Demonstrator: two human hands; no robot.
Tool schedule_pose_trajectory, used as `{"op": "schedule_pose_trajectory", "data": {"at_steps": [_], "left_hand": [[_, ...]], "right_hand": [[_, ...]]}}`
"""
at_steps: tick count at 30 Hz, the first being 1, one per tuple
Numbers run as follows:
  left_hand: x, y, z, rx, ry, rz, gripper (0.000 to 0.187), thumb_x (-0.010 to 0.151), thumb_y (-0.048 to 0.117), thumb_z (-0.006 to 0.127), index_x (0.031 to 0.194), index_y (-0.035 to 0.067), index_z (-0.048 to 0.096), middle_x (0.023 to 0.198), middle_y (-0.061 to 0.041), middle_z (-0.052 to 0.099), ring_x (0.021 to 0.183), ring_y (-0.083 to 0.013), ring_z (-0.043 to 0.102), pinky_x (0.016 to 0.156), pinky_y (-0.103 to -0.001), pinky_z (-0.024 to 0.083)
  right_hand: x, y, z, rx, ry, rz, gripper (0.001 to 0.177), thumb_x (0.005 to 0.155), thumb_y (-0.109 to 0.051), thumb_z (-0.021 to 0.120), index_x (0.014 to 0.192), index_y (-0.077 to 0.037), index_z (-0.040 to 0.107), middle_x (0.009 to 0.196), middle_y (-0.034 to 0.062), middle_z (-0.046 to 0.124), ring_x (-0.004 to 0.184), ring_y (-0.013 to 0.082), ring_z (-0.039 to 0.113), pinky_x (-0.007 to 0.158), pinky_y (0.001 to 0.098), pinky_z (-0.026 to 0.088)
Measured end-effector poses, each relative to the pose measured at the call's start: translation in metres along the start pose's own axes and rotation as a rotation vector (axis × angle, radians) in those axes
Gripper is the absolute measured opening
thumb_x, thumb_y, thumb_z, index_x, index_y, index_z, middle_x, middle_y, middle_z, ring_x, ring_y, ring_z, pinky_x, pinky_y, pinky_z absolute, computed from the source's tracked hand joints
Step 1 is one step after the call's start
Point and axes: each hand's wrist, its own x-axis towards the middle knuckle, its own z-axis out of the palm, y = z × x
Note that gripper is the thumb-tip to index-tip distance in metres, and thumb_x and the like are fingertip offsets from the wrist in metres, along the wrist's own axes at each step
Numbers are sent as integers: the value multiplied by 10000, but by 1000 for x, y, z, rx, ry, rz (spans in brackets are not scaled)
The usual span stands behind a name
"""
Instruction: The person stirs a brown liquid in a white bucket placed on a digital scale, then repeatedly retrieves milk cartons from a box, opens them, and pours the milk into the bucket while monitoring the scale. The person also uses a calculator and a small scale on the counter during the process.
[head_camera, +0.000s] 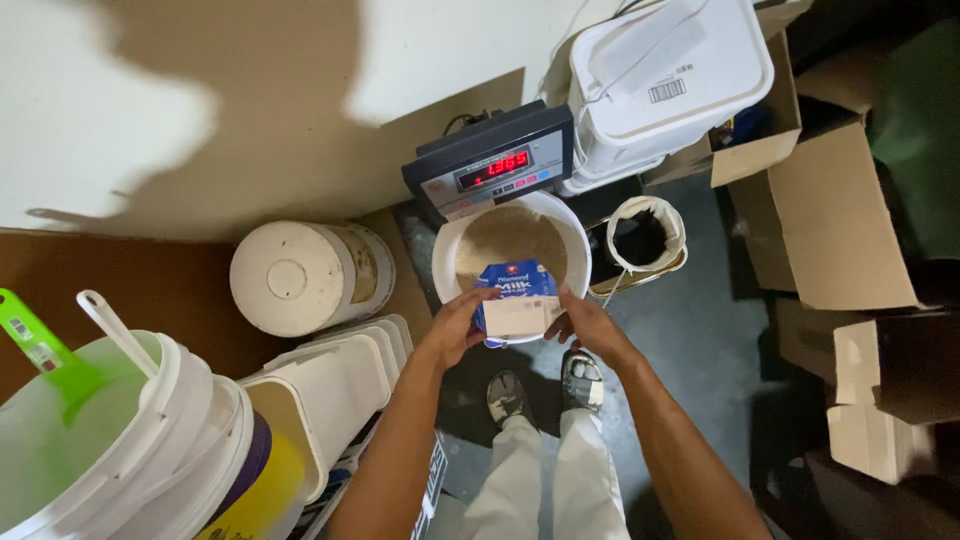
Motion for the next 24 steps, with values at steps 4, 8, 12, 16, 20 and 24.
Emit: {"op": "schedule_pose_trajectory", "data": {"at_steps": [4,8,12,16,20,24], "left_hand": [[17,-6,-5,-84,-4,-39,385,1017,407,545,1261,149,693,1204,-42,699,1076,-167,672,904,-341,574],[24,0,6,27,44,-32,408,1009,416,592,1263,105,663,1196,-101,710,1057,-219,707,877,-385,617],[12,13,29,99,-25,1,466,994,450,560,1302,109,636,1181,-103,694,1028,-232,719,846,-423,646],[3,32,53,95,-4,-93,623,1038,559,411,1498,147,496,1194,-126,684,940,-253,735,814,-419,609],[-4,38,46,143,143,-79,690,1008,503,294,1624,419,-5,1212,-199,707,933,-285,761,816,-402,587],[7,17,24,148,180,-47,692,1017,512,337,1618,387,19,1282,-131,665,1002,-278,745,830,-406,602]], "right_hand": [[-40,-29,0,-191,75,-249,789,848,-432,639,1534,-175,347,1139,116,695,833,232,704,699,418,575],[-67,-53,10,-699,275,-458,1054,672,-456,922,1527,-197,362,1352,190,550,998,344,674,812,469,563],[-66,-52,24,-847,316,-685,1063,572,-325,938,1476,-209,391,1421,158,530,1143,426,633,826,510,544],[-49,-38,27,-913,331,-566,839,705,-216,862,1426,-153,437,1312,143,569,1062,412,655,840,513,555],[-41,-30,30,-812,488,-598,615,803,-185,780,1325,-79,473,1206,159,590,1000,444,651,785,543,544],[-37,-24,35,-817,418,-565,547,848,-180,727,1315,-62,468,1165,171,593,944,448,649,746,555,532]]}}
